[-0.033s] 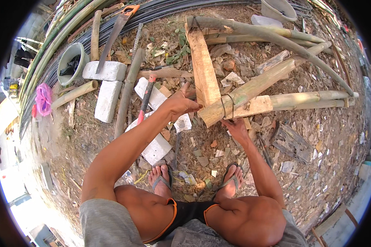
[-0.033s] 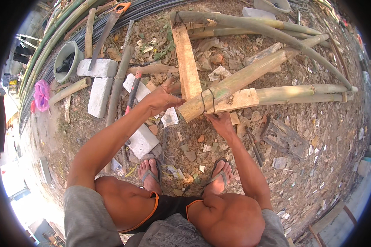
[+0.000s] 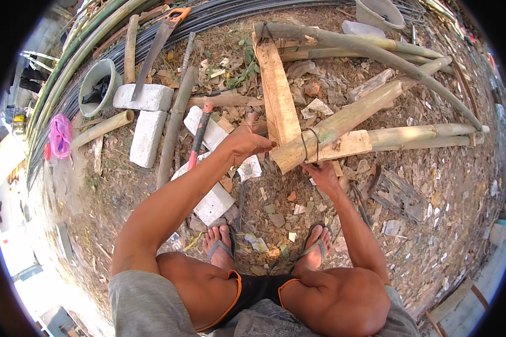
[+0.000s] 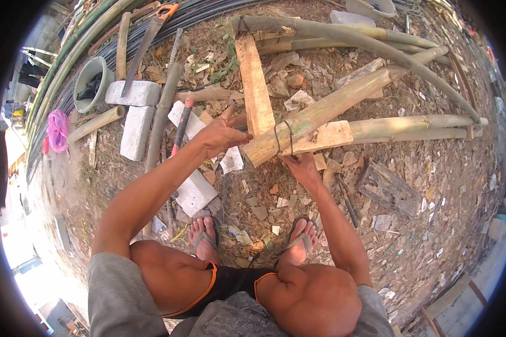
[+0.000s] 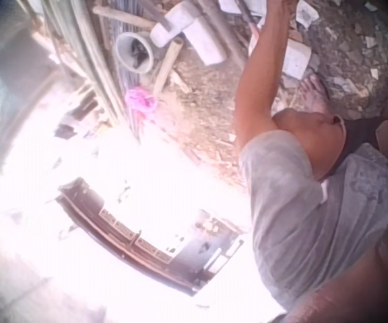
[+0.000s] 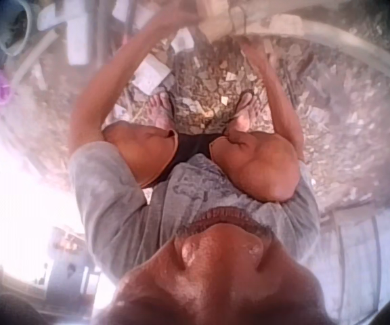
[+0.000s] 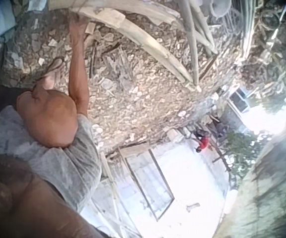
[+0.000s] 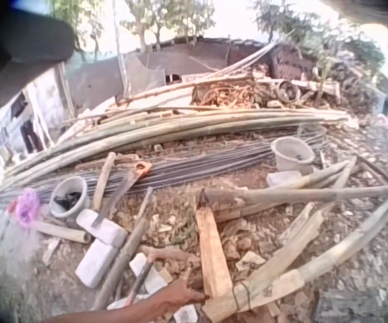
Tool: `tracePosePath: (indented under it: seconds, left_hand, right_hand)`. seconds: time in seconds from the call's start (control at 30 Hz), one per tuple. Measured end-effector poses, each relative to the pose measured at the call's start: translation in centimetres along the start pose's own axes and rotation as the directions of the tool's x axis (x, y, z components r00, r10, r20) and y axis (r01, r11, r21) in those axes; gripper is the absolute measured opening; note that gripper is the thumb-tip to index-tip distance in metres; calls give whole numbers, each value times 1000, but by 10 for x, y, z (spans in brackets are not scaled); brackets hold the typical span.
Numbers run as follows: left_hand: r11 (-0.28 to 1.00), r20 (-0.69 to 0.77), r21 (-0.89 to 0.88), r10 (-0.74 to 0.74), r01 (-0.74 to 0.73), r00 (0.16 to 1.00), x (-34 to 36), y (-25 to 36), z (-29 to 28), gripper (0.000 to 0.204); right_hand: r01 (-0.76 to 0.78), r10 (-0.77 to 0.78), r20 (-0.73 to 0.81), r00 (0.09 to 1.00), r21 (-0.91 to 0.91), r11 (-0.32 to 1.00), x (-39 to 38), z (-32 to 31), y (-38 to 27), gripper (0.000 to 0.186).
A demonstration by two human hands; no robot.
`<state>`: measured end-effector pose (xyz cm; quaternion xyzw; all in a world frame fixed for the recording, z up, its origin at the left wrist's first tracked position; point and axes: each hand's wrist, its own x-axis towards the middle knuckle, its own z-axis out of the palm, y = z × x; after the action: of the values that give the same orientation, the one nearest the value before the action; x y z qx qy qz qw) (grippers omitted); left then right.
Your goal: The person secures bamboo poles together using wire and pliers, then uses a hand saw to cut a wooden beam while crouching on the ground.
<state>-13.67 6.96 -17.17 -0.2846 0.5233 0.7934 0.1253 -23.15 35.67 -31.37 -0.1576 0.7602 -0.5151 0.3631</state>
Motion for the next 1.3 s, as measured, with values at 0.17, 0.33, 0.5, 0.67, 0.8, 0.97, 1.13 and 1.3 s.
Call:
tracePosePath:
  seconds: [0.17,0.33,0.5,0.67,0.8,0.97,1.13,1.3]
  left_hand:
    - [986,-109,-138,76,-91,991,17,-20,2,67]
    - [927,-136,269,305,-261,942,-8,-19,9,26]
    - [525,71,751,538,-400,840,-26,15,25,11]
    - [386,120,851,518,-357,847,-46,38,20,11]
    - [466,104,802,508,-374,855,-50,59,38,12]
    - [281,171,878,571,-387,803,-57,64,66,19]
    - [143,247,917,530,-373,811,-54,63,93,25]
    - [17,278,939,548,-342,789,-41,62,106,34]
  right_hand:
    - [423,-421,56,905,-219,879,22,-14,65,32]
    - [118,-119,46,992,26,993,-1,1,-7,26]
    - [44,-44,9,999,8,999,-16,-3,-37,24]
    - [151,-25,163,986,-829,539,-59,-21,-106,22]
    - [319,-181,267,946,-863,392,-82,-62,-120,21]
    - [375,-194,322,927,-774,511,-97,-71,-160,20]
    - [291,-179,236,955,-638,713,-89,-59,-180,29]
    - [9,17,190,982,-132,991,-76,-53,-180,28]
